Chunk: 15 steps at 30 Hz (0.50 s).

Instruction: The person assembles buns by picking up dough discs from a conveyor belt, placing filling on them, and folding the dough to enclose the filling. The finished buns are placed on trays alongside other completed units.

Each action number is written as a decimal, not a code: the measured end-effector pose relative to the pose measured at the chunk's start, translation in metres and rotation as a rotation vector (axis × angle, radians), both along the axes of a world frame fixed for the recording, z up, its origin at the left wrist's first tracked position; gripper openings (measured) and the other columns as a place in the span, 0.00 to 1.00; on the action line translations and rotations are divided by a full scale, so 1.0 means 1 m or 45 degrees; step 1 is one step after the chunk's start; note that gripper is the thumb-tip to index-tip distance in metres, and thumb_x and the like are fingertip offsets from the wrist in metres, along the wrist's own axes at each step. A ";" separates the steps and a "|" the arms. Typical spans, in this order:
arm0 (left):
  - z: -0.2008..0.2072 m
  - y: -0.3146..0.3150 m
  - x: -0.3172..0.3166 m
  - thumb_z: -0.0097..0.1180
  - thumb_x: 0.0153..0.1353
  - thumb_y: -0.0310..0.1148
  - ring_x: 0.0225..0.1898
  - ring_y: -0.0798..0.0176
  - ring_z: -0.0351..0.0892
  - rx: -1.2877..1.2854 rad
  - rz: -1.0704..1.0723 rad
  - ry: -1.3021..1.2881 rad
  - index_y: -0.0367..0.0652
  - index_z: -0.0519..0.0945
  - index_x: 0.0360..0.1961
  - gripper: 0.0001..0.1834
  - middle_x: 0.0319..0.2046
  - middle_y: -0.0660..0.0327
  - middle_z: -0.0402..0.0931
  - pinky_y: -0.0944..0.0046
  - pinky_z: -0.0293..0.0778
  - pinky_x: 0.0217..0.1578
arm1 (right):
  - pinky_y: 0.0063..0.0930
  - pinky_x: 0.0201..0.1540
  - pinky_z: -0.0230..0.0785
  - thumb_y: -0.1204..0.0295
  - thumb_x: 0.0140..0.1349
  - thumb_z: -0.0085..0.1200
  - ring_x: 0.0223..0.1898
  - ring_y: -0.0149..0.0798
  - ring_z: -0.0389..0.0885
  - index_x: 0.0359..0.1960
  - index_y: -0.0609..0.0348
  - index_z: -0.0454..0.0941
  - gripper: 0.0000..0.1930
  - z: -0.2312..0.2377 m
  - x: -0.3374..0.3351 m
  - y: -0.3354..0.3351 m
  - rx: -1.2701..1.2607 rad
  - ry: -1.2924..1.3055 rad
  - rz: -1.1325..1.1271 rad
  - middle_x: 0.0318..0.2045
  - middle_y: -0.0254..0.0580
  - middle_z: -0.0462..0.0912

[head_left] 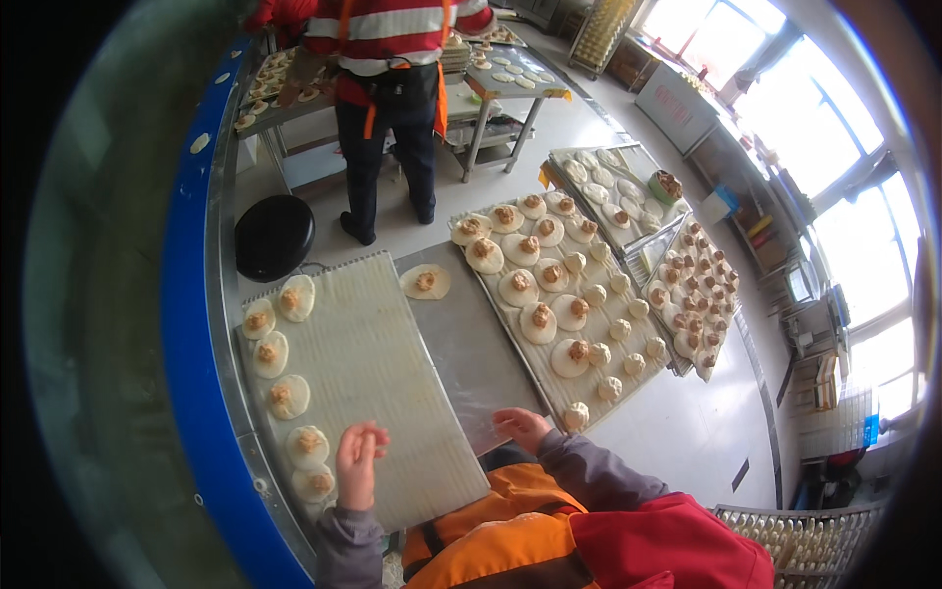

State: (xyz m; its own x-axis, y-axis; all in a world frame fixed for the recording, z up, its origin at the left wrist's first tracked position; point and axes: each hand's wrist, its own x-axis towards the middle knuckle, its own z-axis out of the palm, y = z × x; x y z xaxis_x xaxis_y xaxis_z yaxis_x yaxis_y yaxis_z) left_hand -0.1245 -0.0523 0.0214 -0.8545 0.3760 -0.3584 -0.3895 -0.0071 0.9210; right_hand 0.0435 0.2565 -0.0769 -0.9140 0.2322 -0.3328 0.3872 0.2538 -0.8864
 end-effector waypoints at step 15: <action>-0.152 0.435 -0.129 0.65 0.54 0.48 0.51 0.48 0.77 -1.044 -0.436 0.815 0.42 0.78 0.48 0.26 0.47 0.49 0.79 0.52 0.73 0.52 | 0.26 0.47 0.76 0.84 0.65 0.47 0.42 0.33 0.84 0.51 0.65 0.76 0.14 0.041 0.140 0.158 -0.091 0.083 -0.443 0.39 0.41 0.84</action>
State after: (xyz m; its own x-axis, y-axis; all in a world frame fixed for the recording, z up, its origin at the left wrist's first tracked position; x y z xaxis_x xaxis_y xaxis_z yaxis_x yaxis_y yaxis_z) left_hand -0.2539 0.3830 -0.1310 -0.8674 0.4788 -0.1353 0.2982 0.7180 0.6289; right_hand 0.1831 0.4141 -0.0355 -0.8039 0.5118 -0.3031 0.3818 0.0534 -0.9227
